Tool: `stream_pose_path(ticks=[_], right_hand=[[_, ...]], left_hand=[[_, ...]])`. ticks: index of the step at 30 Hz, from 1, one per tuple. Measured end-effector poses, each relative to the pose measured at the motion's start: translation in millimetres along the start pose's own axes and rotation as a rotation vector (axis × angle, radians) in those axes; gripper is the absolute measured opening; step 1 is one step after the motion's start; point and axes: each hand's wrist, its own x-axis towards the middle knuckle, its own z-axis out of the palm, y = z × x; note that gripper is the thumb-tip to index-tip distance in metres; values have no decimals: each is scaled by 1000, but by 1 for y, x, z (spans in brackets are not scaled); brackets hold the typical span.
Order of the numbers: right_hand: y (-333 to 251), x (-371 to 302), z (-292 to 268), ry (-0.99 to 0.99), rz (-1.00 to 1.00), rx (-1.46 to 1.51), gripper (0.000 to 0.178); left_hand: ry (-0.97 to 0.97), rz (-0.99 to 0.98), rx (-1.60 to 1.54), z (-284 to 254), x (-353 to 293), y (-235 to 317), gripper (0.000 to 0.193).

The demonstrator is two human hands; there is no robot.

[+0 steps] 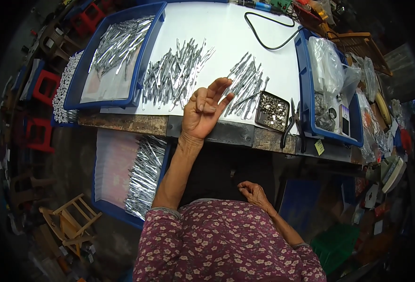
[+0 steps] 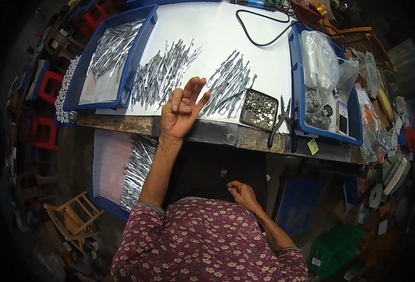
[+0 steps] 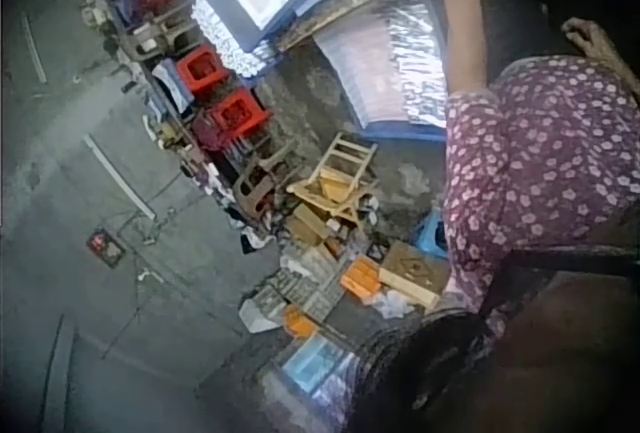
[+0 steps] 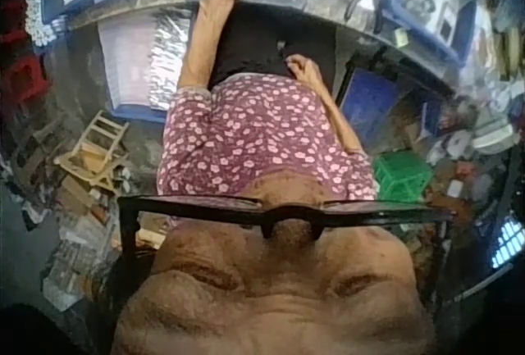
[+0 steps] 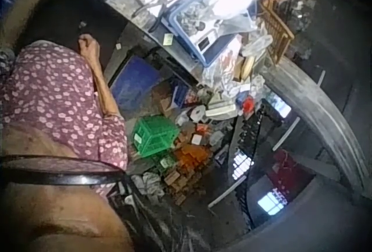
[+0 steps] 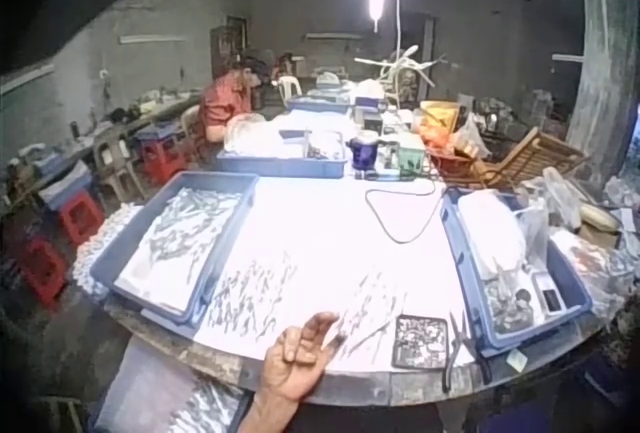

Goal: Assembling small metal pins into frames by hand on a workbench.

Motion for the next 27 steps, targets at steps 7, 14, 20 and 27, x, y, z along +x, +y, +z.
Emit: stream_pose_path(ticks=[7,14,20,27], right_hand=[[-1,0,-2,-18,27,-13,25],[-1,0,-1,-15,26,-18,26],[5,2,2,7,-7,3,26],[3,2,-1,-7,7,-14,27]], left_hand=[[119,2,-31,10,-1,-1,23],[90,17,-93,2,-1,-3,26],[103,45,-85,0,-1,-4,27],[173,33,-73,5,-2,-3,27]])
